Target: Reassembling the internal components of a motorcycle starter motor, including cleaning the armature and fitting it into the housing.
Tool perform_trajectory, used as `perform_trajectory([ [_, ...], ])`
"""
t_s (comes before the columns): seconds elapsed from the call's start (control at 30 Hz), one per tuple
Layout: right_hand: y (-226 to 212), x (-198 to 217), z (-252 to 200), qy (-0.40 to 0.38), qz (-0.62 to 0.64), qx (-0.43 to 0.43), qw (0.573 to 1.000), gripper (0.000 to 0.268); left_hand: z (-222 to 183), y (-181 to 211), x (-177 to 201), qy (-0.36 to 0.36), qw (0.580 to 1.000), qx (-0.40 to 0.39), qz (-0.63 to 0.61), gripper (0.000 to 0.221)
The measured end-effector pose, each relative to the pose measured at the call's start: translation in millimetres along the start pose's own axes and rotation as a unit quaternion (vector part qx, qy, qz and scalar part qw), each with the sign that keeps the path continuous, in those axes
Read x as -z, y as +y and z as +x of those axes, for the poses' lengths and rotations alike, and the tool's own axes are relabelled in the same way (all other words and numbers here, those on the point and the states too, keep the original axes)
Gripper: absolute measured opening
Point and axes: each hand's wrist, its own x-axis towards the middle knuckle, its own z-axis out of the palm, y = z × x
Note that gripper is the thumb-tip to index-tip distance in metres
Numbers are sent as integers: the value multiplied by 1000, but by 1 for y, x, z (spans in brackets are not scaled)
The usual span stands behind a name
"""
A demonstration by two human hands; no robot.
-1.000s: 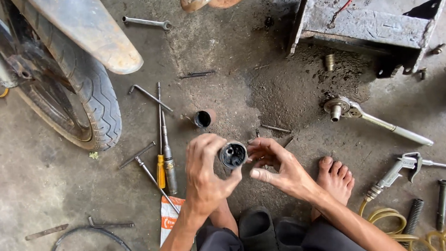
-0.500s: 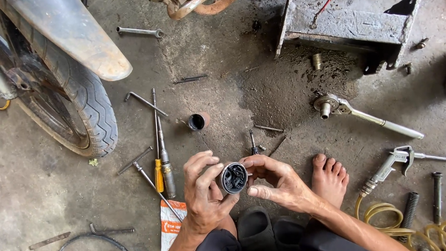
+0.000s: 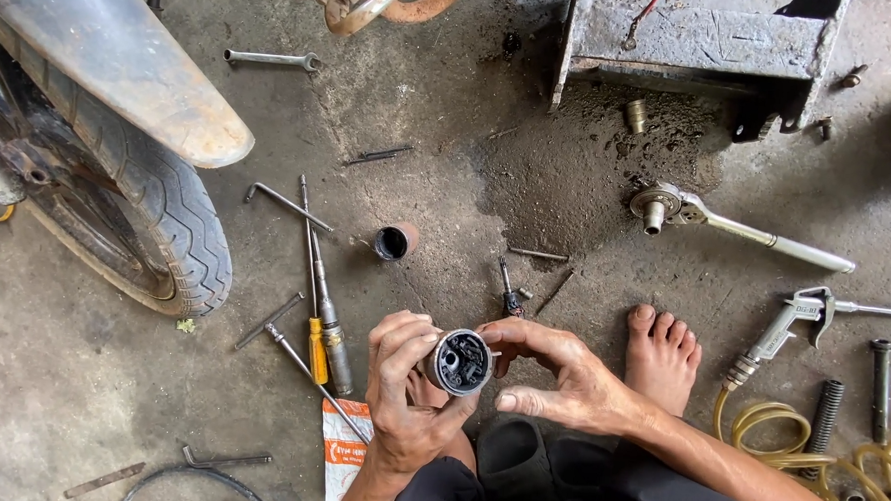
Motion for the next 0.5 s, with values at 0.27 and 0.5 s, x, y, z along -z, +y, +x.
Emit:
perform_trajectory([
  [0.27,-45,11,3,8,-346,253,903,43,-5,-3,4,6,1000,-17,21,45],
  [0.5,-49,-5,3,-144,-363,338,856,47,-8,-10,4,14,991,-73,113,43],
])
